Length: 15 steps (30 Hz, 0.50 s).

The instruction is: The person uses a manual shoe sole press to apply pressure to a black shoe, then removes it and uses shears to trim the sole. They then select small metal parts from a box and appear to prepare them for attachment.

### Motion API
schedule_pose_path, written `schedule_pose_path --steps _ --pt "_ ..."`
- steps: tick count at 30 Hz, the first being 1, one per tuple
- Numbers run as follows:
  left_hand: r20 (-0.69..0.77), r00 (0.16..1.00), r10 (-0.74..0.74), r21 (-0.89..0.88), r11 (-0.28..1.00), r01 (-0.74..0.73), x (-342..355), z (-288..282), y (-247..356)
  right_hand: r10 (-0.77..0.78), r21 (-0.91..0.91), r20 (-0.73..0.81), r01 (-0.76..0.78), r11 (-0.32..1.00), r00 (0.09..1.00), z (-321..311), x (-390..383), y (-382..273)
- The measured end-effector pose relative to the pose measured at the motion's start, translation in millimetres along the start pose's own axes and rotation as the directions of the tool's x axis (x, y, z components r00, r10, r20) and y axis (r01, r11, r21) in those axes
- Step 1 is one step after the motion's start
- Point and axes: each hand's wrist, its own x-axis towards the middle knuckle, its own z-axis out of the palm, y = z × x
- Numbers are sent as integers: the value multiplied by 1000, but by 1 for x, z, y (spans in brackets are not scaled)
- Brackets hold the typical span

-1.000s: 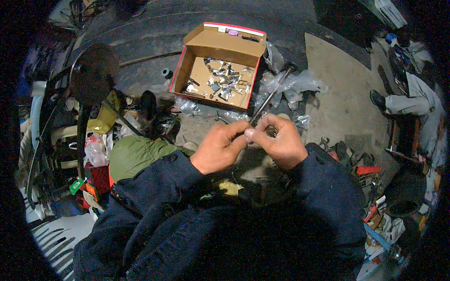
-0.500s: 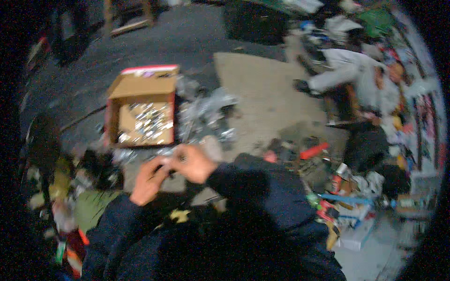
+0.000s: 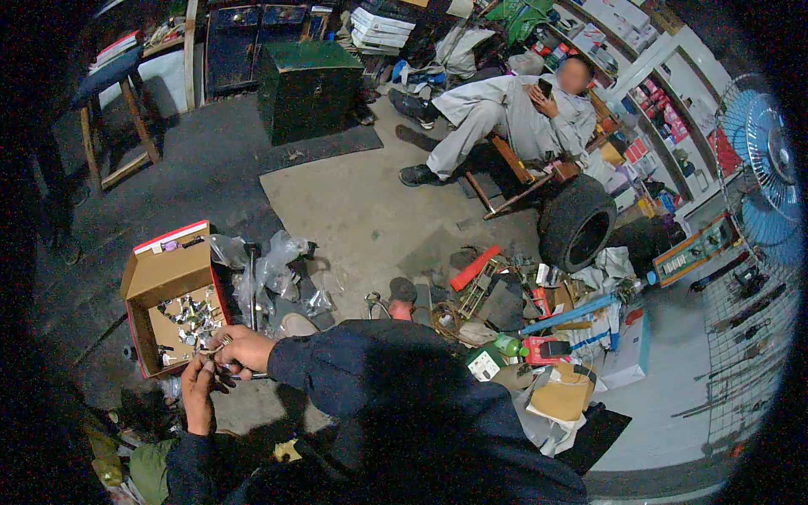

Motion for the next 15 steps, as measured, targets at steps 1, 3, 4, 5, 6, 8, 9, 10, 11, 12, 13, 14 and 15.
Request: schedule_pose_path --steps 1,3,4,5,6,8,9,10,11,12,13,14,15 --pt "-6 1000 -4 -4 1000 4 1 -3 -2 -60 14 2 60 998 998 2 2 0" --pt "-8 1000 14 -50 999 -14 1 -7 -7 -54 69 11 53 996 998 5 2 -2" --pt "-7 1000 -9 -51 999 9 3 -9 -10 -61 90 10 59 994 998 6 2 -3" --pt "13 1000 0 -65 998 1 3 -10 -12 -71 112 9 70 991 997 7 2 -5" --pt "37 999 16 -79 997 -13 5 -12 -15 -83 135 11 80 988 997 9 2 -7" --pt "35 997 69 -10 998 -69 7 -14 -20 -139 134 40 133 982 989 10 -1 -11" --pt "5 992 126 71 989 -126 7 -15 -22 -150 163 45 141 977 988 10 -4 -14" --pt "-39 984 175 162 973 -167 3 -17 -25 -148 198 69 132 971 987 12 -7 -15" --pt "-104 994 -32 158 986 48 1 -20 -28 -121 187 37 112 976 992 14 -11 -17" --pt "-61 994 86 201 977 -72 -5 -23 -31 -112 198 44 101 975 993 14 -16 -21" --pt "-67 996 50 167 985 -39 -9 -28 -33 -124 168 60 112 979 990 13 -21 -24" --pt "-71 997 27 154 988 -15 -14 -33 -35 -79 147 10 77 986 997 13 -27 -29" --pt "-99 994 52 163 986 -35 -19 -37 -38 -138 47 -47 140 989 989 15 -32 -33"
